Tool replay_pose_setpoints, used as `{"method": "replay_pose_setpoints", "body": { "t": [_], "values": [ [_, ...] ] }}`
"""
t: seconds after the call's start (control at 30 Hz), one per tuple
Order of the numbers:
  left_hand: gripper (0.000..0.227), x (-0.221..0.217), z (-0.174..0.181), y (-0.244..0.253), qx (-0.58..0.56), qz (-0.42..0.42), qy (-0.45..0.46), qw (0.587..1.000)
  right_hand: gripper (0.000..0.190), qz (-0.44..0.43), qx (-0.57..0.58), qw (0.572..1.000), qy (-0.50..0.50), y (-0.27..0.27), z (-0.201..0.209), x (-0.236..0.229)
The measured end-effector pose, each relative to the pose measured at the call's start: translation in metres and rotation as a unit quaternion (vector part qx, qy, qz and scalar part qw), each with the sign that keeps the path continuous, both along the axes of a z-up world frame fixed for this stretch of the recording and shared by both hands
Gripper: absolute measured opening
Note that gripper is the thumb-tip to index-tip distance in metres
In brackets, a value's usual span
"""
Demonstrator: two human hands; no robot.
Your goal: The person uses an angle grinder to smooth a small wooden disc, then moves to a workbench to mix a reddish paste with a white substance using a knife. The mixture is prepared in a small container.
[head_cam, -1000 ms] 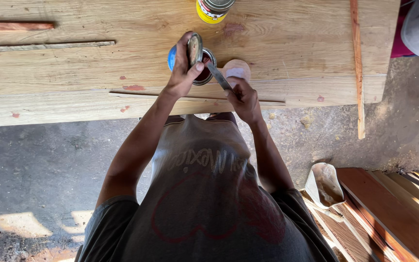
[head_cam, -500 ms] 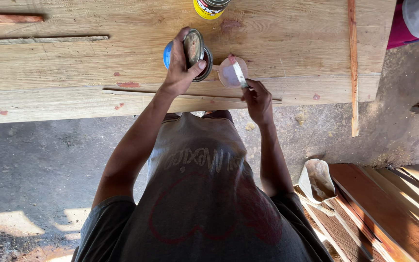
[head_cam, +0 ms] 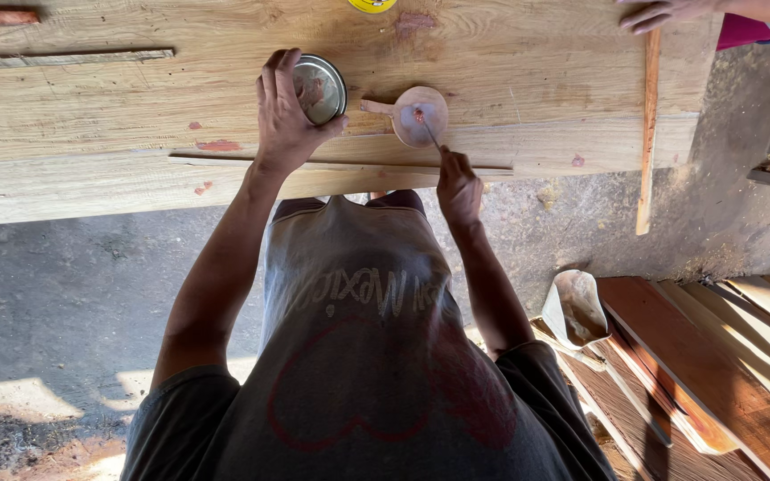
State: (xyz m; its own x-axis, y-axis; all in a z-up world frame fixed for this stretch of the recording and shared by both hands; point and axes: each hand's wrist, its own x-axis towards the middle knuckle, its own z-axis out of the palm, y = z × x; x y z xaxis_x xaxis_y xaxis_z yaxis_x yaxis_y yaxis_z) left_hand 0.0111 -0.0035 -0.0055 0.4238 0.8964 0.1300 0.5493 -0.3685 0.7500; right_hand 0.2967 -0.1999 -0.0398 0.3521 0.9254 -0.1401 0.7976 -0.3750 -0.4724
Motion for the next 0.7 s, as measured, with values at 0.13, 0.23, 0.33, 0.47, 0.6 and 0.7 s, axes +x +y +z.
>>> {"method": "replay_pose_setpoints", "body": {
  "t": [0.13, 0.23, 0.33, 0.47, 0.6, 0.7],
  "values": [
    [0.119, 0.002, 0.000, 0.000, 0.012, -0.009, 0.009, 1.000, 0.021, 0.094, 0.115, 0.978, -0.148, -0.010, -0.010, 0.002],
    [0.120, 0.000, -0.002, 0.002, 0.023, -0.018, 0.012, 0.999, 0.022, 0.100, 0.083, 0.969, -0.209, -0.010, -0.014, 0.017],
    [0.121, -0.001, -0.004, 0.001, 0.028, -0.017, 0.011, 0.999, 0.026, 0.088, 0.045, 0.981, -0.169, -0.010, -0.017, 0.026],
    [0.120, 0.003, -0.001, 0.002, 0.003, -0.006, 0.007, 1.000, 0.038, 0.078, 0.042, 0.987, -0.136, -0.013, -0.018, 0.022],
    [0.119, 0.001, 0.007, 0.001, 0.015, -0.009, 0.007, 1.000, 0.034, 0.086, 0.018, 0.977, -0.194, -0.023, -0.023, 0.019],
    [0.118, 0.003, 0.012, 0.002, -0.005, -0.004, -0.006, 1.000, 0.026, 0.086, 0.037, 0.968, -0.233, -0.025, -0.028, 0.038]
  ]
}}
